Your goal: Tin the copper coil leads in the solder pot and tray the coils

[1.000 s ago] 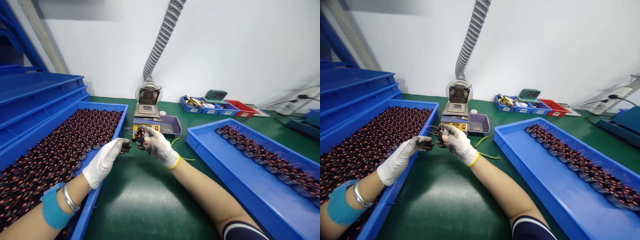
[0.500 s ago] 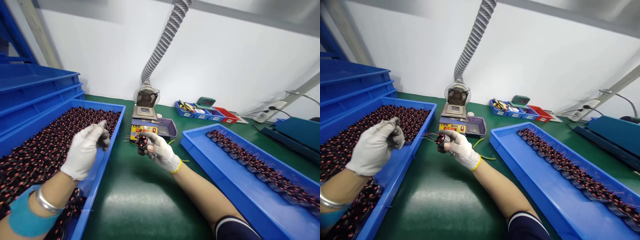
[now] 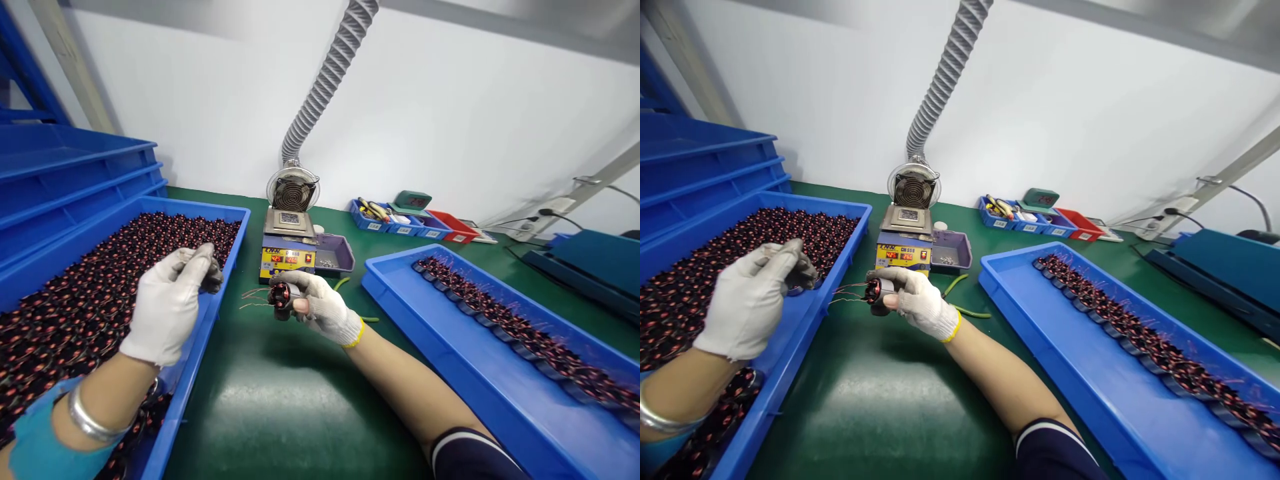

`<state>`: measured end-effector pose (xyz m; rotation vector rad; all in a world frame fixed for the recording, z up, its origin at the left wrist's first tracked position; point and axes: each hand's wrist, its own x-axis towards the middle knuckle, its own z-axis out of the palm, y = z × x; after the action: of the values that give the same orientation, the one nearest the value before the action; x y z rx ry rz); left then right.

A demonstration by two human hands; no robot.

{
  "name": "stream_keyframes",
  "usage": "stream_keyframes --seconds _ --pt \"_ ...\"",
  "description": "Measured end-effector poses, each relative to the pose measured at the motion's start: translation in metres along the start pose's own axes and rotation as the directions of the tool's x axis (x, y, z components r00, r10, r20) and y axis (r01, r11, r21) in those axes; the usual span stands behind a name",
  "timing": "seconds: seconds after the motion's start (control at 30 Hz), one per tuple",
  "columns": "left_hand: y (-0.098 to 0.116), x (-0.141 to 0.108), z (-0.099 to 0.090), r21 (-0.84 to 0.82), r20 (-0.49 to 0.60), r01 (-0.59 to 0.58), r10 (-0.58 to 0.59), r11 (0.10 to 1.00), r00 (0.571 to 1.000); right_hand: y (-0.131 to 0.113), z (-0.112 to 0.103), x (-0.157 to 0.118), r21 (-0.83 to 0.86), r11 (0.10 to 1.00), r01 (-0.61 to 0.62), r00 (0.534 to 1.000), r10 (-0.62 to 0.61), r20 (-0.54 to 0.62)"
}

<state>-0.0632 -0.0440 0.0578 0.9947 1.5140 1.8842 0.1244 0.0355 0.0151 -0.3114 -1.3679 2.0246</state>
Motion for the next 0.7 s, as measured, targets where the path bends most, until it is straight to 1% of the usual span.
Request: stream_keyframes --seconds 0.07,0.1,0.13,0.17,0.2,0.23,0.27,0.4,0.47,0.53,0.6,0.7 --pt "-0.004 -0.003 0.001 0.021 0.145 0.045 -0.047 0.999 0.988 -0.002 -0.001 0.001 0.003 1.000 0.001 1.000 -0.001 -0.028" --pt "-0.006 -0.006 0.002 0.048 0.248 0.073 -0.082 0.996 0.965 -0.003 -0.002 0.001 0.001 1.000 0.006 0.999 -0.006 -0.036" --pt "-0.008 -0.009 0.004 0.084 0.340 0.090 -0.113 0.992 0.933 -0.003 -0.002 0.001 -0.004 1.000 0.013 0.999 -0.013 -0.037" --pt "-0.009 -0.011 0.006 0.127 0.413 0.095 -0.139 0.987 0.900 -0.003 -0.003 0.001 -0.010 1.000 0.017 0.999 -0.018 -0.031" --pt "-0.010 -0.013 0.007 0.164 0.457 0.087 -0.153 0.983 0.876 -0.003 -0.003 0.001 -0.017 1.000 0.020 1.000 -0.020 -0.020" --pt "-0.011 -0.015 0.009 0.192 0.474 0.073 -0.157 0.979 0.866 -0.003 -0.004 0.001 -0.024 1.000 0.020 1.000 -0.020 -0.008" --pt "-0.011 -0.015 0.010 0.208 0.471 0.061 -0.155 0.976 0.869 -0.002 -0.004 0.000 -0.030 0.999 0.016 1.000 -0.016 0.002" --pt "-0.006 -0.013 0.011 0.171 0.382 0.076 -0.137 0.982 0.914 -0.001 -0.004 -0.001 -0.051 0.999 -0.011 1.000 0.011 -0.002" --pt "-0.002 -0.011 0.011 0.162 0.349 0.093 -0.145 0.982 0.926 -0.002 -0.003 -0.001 -0.054 0.998 -0.023 1.000 0.023 -0.011" --pt "0.002 -0.009 0.011 0.172 0.342 0.112 -0.166 0.979 0.925 -0.004 -0.002 -0.002 -0.053 0.998 -0.021 1.000 0.020 -0.022" --pt "0.004 -0.008 0.011 0.185 0.354 0.137 -0.196 0.973 0.915 -0.007 -0.002 -0.001 -0.056 0.998 0.002 0.999 -0.005 -0.050" --pt "-0.001 -0.007 0.011 0.220 0.380 0.150 -0.226 0.964 0.897 -0.016 -0.005 0.004 -0.084 0.994 0.069 0.987 -0.080 -0.143"
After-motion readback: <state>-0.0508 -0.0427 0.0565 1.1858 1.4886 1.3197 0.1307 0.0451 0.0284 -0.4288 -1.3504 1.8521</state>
